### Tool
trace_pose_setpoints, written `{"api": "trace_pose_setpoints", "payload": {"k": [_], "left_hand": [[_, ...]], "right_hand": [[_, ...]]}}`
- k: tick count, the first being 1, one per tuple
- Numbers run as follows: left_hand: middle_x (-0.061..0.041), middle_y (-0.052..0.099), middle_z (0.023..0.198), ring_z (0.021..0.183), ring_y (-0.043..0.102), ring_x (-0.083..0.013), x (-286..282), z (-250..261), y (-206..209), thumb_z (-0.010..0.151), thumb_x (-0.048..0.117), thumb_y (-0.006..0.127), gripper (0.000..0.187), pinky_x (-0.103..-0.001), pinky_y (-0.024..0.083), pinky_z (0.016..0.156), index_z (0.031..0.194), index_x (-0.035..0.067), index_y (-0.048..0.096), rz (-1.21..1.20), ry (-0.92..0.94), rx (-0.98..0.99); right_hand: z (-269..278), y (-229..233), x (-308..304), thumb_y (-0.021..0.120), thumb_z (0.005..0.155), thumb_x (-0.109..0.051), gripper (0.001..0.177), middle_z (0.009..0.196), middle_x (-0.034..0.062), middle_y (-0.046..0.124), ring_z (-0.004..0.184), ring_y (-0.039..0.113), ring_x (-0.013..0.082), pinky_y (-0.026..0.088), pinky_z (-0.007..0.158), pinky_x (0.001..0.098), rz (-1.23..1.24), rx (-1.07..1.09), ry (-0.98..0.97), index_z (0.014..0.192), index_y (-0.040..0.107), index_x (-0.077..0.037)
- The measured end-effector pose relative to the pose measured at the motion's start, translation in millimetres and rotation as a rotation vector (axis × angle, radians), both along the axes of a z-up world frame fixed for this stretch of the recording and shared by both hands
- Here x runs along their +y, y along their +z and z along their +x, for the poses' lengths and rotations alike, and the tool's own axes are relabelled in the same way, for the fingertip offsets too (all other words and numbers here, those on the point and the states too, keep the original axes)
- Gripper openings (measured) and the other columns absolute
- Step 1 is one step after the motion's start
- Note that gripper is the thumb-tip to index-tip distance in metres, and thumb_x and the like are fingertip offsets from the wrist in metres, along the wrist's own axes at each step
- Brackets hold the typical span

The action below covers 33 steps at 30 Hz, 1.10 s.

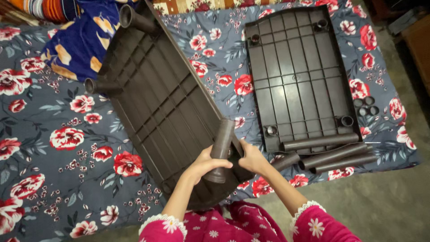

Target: The person assembles a dark plastic table by inserting cylindrical legs into the underside of the tabletop and securing them with caps. The person handles the tabletop and legs, aligns the legs with the holes, and tightens the caps to complete the assembly.

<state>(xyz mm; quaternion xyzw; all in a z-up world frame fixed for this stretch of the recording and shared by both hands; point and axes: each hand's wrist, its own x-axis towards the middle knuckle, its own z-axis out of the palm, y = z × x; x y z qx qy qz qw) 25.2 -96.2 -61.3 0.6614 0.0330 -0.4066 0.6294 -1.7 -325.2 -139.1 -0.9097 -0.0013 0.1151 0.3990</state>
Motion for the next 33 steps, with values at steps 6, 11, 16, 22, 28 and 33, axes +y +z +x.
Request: {"api": "trace_pose_setpoints", "payload": {"k": [6,11,16,22,28,33], "left_hand": [[-0.006,0.073,0.108,0.099,0.069,-0.0188,-26,1,-26,0.060,0.026,0.085,0.074,-0.033,0.054,0.089,0.129,0.010,0.064,0.000,0.063,0.002],[-0.004,0.072,0.113,0.104,0.068,-0.0178,-50,4,-52,0.059,0.025,0.086,0.079,-0.031,0.052,0.092,0.133,0.011,0.062,-0.032,0.102,-0.046],[-0.006,0.073,0.118,0.108,0.068,-0.0174,-79,14,-95,0.058,0.026,0.089,0.081,-0.032,0.053,0.094,0.133,0.009,0.063,-0.025,0.135,-0.117],[-0.012,0.073,0.124,0.114,0.069,-0.0200,-107,21,-162,0.054,0.030,0.091,0.093,-0.032,0.051,0.100,0.139,0.005,0.060,0.046,0.107,-0.144],[-0.015,0.062,0.137,0.126,0.061,-0.0230,-130,33,-206,0.052,0.031,0.095,0.113,-0.032,0.045,0.106,0.149,0.000,0.045,0.193,0.063,-0.143],[-0.013,0.071,0.128,0.119,0.068,-0.0227,-138,38,-229,0.051,0.034,0.090,0.105,-0.033,0.050,0.102,0.144,0.002,0.054,0.167,0.017,-0.091]], "right_hand": [[4,2,-11,0.073,0.066,-0.009,0.077,0.102,0.0313,0.072,0.097,0.073,0.0406,0.055,0.085,0.0445,-0.051,0.277,-0.103,0.140,0.052,-0.001],[16,-7,-32,0.081,0.067,-0.020,0.075,0.113,0.0207,0.074,0.103,0.073,0.0303,0.055,0.090,0.0378,0.056,0.315,-0.147,0.136,0.059,-0.004],[30,-52,-54,0.075,0.073,-0.020,0.067,0.114,0.0142,0.076,0.103,0.071,0.0252,0.053,0.093,0.0355,0.236,0.437,-0.235,0.137,0.061,-0.006],[35,-115,-77,0.055,0.081,-0.018,0.056,0.117,0.0124,0.072,0.109,0.062,0.0240,0.045,0.098,0.0338,0.531,0.605,-0.423,0.136,0.064,-0.007],[47,-145,-87,0.044,0.096,-0.031,0.047,0.127,0.0072,0.070,0.118,0.061,0.0195,0.044,0.102,0.0319,0.578,0.608,-0.424,0.128,0.068,-0.005],[49,-175,-91,0.043,0.099,-0.035,0.048,0.129,0.0103,0.070,0.118,0.063,0.0208,0.045,0.103,0.0337,0.569,0.683,-0.455,0.128,0.068,-0.005]]}}
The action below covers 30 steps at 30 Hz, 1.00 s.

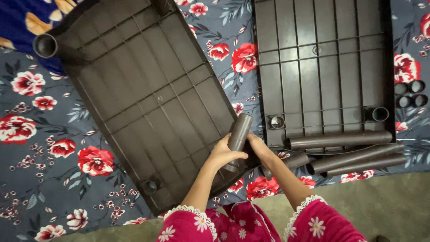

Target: The person assembles a dark plastic table by inserting cylindrical legs into the underside of the tabletop and securing them with caps. The person handles the tabletop and legs, aligns the legs with the holes, and tightens the caps to complete the assembly.

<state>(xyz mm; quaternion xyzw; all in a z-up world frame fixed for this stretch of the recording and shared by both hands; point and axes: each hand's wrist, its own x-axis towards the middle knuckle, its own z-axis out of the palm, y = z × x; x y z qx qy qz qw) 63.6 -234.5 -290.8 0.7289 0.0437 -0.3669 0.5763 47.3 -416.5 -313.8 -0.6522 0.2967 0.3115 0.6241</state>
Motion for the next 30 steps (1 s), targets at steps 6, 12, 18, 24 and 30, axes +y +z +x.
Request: {"api": "trace_pose_setpoints", "payload": {"k": [6,12,18,24,30], "left_hand": [[-0.012,0.072,0.119,0.109,0.072,-0.0233,-3,4,-27,0.050,0.034,0.092,0.106,-0.034,0.055,0.095,0.144,0.009,0.050,0.107,-0.039,0.108],[-0.018,0.075,0.113,0.098,0.074,-0.0345,-7,9,-44,0.051,0.034,0.087,0.089,-0.043,0.058,0.086,0.133,0.010,0.065,0.094,-0.071,0.230],[-0.009,0.073,0.121,0.110,0.070,-0.0233,-10,11,-64,0.049,0.037,0.093,0.094,-0.036,0.052,0.096,0.135,0.014,0.061,0.150,-0.110,0.042],[-0.013,0.071,0.124,0.115,0.068,-0.0266,-18,15,-60,0.048,0.041,0.095,0.093,-0.038,0.052,0.100,0.129,0.008,0.062,0.286,-0.201,0.025],[-0.012,0.051,0.128,0.120,0.055,-0.0339,-49,10,-38,0.050,0.047,0.096,0.089,-0.049,0.053,0.091,0.121,0.005,0.062,0.594,-0.324,-0.287]], "right_hand": [[-1,-48,-4,0.042,0.099,-0.039,0.052,0.131,0.0118,0.070,0.117,0.063,0.0231,0.045,0.102,0.0351,-0.035,0.159,-0.021,0.132,0.067,-0.007],[0,-77,-12,0.043,0.099,-0.034,0.051,0.134,0.0125,0.068,0.120,0.061,0.0239,0.045,0.103,0.0352,0.062,0.125,-0.018,0.132,0.066,-0.003],[-9,-114,-17,0.041,0.100,-0.035,0.051,0.130,0.0123,0.069,0.118,0.061,0.0239,0.044,0.103,0.0341,0.021,0.113,-0.004,0.132,0.066,-0.003],[-21,-118,-32,0.047,0.103,-0.034,0.050,0.134,0.0186,0.066,0.119,0.059,0.0259,0.043,0.105,0.0387,0.230,0.052,-0.210,0.132,0.067,0.002],[-17,-55,-50,0.046,0.101,-0.050,0.058,0.140,0.0075,0.063,0.128,0.058,0.0221,0.043,0.105,0.0405,0.255,0.213,-0.340,0.139,0.057,-0.008]]}}
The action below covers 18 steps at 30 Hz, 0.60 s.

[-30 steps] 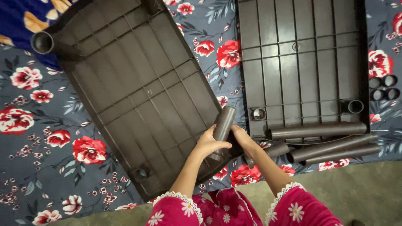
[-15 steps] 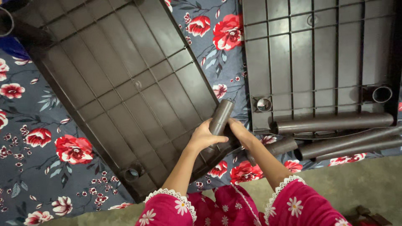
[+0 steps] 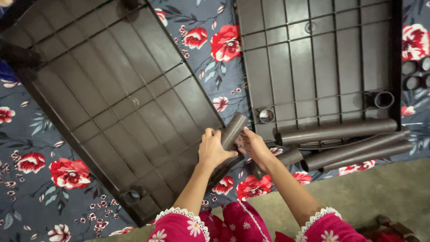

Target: The person assembles a dark plastic table by inserting cylindrical legs into the underside of the tabletop and securing them with caps. The person handles the tabletop and legs, aligns the legs with the holes, and tightens the caps to complete the assembly.

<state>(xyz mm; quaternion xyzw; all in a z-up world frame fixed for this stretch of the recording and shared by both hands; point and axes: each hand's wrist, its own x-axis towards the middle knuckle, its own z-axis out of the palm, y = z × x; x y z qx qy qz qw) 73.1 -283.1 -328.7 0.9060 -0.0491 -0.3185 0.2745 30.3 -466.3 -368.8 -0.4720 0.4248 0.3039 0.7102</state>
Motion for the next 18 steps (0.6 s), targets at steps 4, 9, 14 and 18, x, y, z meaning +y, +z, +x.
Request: {"api": "trace_pose_setpoints", "payload": {"k": [4,9,14,18], "left_hand": [[-0.015,0.053,0.123,0.118,0.055,-0.0361,-24,-5,9,0.053,0.052,0.095,0.090,-0.051,0.051,0.093,0.121,0.005,0.062,-0.011,-0.077,-0.047],[-0.015,0.055,0.129,0.121,0.055,-0.0374,-58,-19,14,0.055,0.049,0.094,0.098,-0.051,0.051,0.095,0.132,0.006,0.054,-0.075,-0.262,0.021],[-0.020,0.059,0.129,0.123,0.057,-0.0390,-82,-49,14,0.057,0.042,0.093,0.095,-0.050,0.049,0.099,0.134,0.007,0.049,-0.305,-0.326,0.158],[-0.021,0.065,0.123,0.116,0.064,-0.0370,-97,-85,15,0.060,0.043,0.090,0.088,-0.046,0.052,0.098,0.129,0.006,0.050,-0.479,-0.287,0.238]], "right_hand": [[-9,44,-7,0.047,0.096,-0.056,0.062,0.131,0.0049,0.065,0.122,0.058,0.0234,0.050,0.095,0.0398,0.064,-0.112,-0.104,0.139,0.055,-0.013],[-39,79,-13,0.065,0.093,-0.041,0.047,0.115,0.0063,0.067,0.109,0.066,0.0208,0.059,0.084,0.0349,-0.142,-0.138,-0.261,0.126,0.056,-0.010],[-91,100,-31,0.066,0.095,-0.038,0.040,0.114,0.0052,0.067,0.105,0.063,0.0165,0.055,0.079,0.0336,-0.290,-0.101,-0.370,0.121,0.059,-0.009],[-137,108,-45,0.063,0.092,-0.037,0.042,0.119,-0.0020,0.066,0.109,0.061,0.0113,0.053,0.080,0.0331,-0.333,-0.085,-0.475,0.129,0.060,-0.017]]}}
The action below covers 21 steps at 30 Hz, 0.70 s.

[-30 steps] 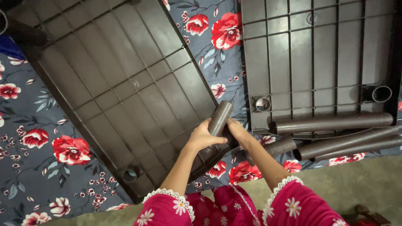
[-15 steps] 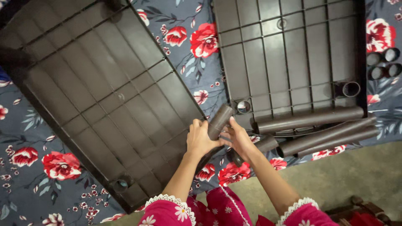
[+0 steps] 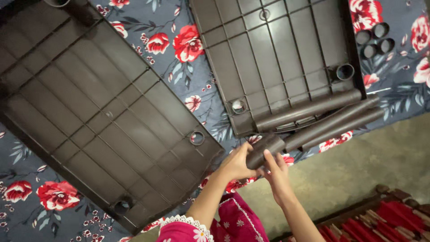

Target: The person assembles a dark plastic table by inserting cylindrical legs into the underside of the tabletop and securing them with caps. The person handles the tabletop and legs, aligns the legs with the holes, and tightens the caps to complete the assembly.

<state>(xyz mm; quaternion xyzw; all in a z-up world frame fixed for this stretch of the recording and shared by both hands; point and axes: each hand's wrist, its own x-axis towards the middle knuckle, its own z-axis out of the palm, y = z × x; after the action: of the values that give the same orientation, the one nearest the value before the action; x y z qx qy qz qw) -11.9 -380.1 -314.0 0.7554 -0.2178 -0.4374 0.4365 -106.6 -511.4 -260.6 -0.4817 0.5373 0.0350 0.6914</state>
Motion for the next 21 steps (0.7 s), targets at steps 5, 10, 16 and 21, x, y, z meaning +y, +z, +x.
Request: {"api": "trace_pose_setpoints", "payload": {"k": [5,10,16,21], "left_hand": [[-0.017,0.063,0.124,0.117,0.063,-0.0369,-12,-50,-4,0.067,0.036,0.084,0.069,-0.047,0.052,0.095,0.123,0.007,0.057,0.048,-0.020,-0.040],[-0.017,0.058,0.127,0.118,0.058,-0.0384,-17,-81,-14,0.072,0.030,0.082,0.060,-0.046,0.051,0.098,0.124,0.007,0.061,0.064,-0.048,-0.279],[-0.017,0.058,0.122,0.116,0.057,-0.0391,-18,-91,-19,0.076,0.023,0.077,0.058,-0.050,0.050,0.094,0.128,0.003,0.059,0.139,-0.070,-0.210],[-0.015,0.061,0.122,0.116,0.060,-0.0367,-20,-98,-23,0.078,0.020,0.074,0.038,-0.048,0.052,0.094,0.112,0.004,0.065,0.228,-0.140,-0.278]], "right_hand": [[-46,-9,-9,0.063,0.093,-0.037,0.043,0.120,0.0012,0.066,0.109,0.062,0.0158,0.053,0.090,0.0375,-0.002,0.027,-0.060,0.130,0.059,-0.015],[-72,-29,-16,0.063,0.093,-0.038,0.046,0.120,0.0080,0.066,0.109,0.064,0.0202,0.055,0.097,0.0444,0.078,0.074,-0.086,0.130,0.057,-0.011],[-81,-63,-24,0.064,0.091,-0.039,0.051,0.123,0.0065,0.065,0.112,0.063,0.0220,0.054,0.098,0.0451,0.150,0.094,-0.063,0.133,0.052,-0.014],[-82,-97,-34,0.067,0.091,-0.039,0.049,0.116,0.0051,0.059,0.112,0.061,0.0233,0.054,0.098,0.0457,0.155,0.132,-0.075,0.130,0.052,-0.014]]}}
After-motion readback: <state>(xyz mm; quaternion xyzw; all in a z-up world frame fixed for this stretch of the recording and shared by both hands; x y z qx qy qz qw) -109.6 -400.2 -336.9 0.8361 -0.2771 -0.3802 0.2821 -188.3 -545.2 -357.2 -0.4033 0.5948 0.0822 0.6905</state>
